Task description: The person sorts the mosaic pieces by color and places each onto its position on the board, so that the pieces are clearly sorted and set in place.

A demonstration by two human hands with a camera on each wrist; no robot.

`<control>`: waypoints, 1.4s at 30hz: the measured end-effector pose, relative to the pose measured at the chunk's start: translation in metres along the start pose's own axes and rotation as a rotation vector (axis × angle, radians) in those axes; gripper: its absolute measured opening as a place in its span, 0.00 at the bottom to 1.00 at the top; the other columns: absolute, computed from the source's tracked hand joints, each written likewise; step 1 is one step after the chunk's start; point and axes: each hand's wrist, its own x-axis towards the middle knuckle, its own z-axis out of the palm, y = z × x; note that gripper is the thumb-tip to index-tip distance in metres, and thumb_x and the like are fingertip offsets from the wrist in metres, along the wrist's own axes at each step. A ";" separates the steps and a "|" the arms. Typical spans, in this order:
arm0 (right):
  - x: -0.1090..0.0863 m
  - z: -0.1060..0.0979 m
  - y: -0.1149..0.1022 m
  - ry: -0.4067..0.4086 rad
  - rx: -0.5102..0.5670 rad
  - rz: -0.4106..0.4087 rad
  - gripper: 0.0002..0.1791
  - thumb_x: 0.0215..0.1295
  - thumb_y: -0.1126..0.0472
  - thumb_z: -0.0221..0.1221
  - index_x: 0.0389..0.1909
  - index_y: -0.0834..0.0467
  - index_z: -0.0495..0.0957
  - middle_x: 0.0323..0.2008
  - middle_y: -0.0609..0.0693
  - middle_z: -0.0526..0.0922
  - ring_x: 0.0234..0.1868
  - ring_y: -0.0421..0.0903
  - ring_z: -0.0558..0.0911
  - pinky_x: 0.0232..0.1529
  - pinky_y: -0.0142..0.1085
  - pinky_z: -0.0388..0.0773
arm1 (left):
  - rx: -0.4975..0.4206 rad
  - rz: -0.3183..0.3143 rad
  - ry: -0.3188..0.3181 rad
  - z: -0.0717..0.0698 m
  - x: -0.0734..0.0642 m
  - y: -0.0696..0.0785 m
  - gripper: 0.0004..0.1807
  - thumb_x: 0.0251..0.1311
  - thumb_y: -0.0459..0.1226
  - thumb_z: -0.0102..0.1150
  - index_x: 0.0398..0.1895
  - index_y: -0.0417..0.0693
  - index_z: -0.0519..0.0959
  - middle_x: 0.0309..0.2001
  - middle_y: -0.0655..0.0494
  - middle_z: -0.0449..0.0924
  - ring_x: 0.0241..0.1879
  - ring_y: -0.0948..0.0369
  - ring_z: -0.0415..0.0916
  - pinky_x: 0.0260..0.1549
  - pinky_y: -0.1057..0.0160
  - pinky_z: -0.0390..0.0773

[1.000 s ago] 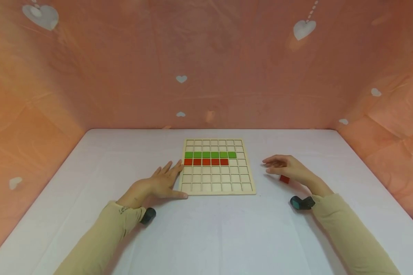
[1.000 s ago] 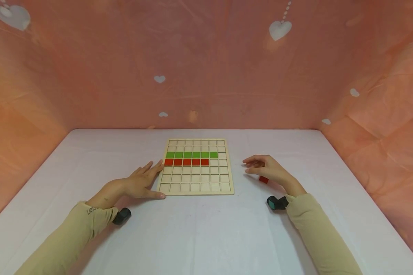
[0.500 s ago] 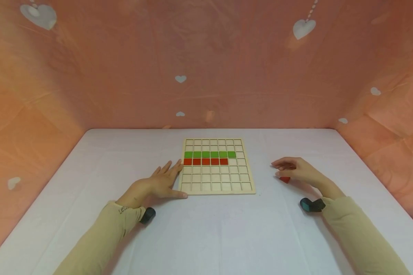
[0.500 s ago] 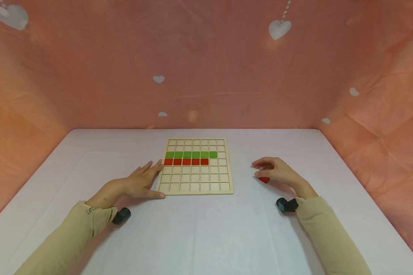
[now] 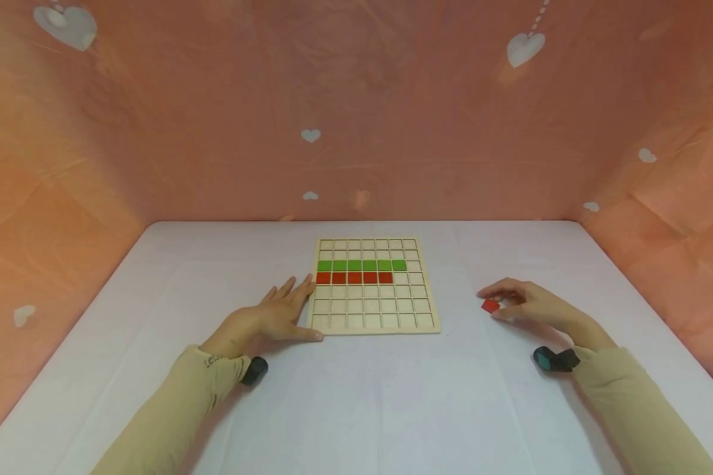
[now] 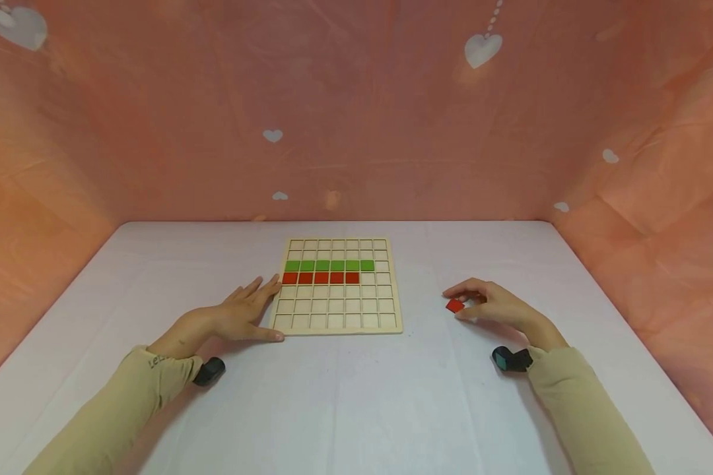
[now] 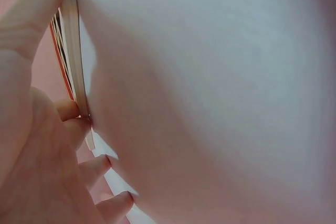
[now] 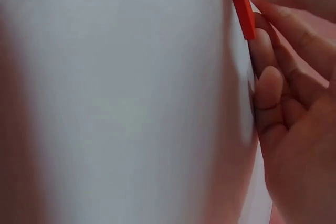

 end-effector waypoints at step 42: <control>0.008 0.006 -0.004 0.040 -0.084 0.005 0.19 0.58 0.62 0.65 0.51 0.59 0.81 0.36 0.50 0.76 0.37 0.40 0.70 0.35 0.28 0.70 | 0.001 0.018 0.015 0.003 -0.001 -0.002 0.57 0.56 0.59 0.60 0.76 0.39 0.40 0.77 0.44 0.31 0.75 0.41 0.28 0.70 0.38 0.35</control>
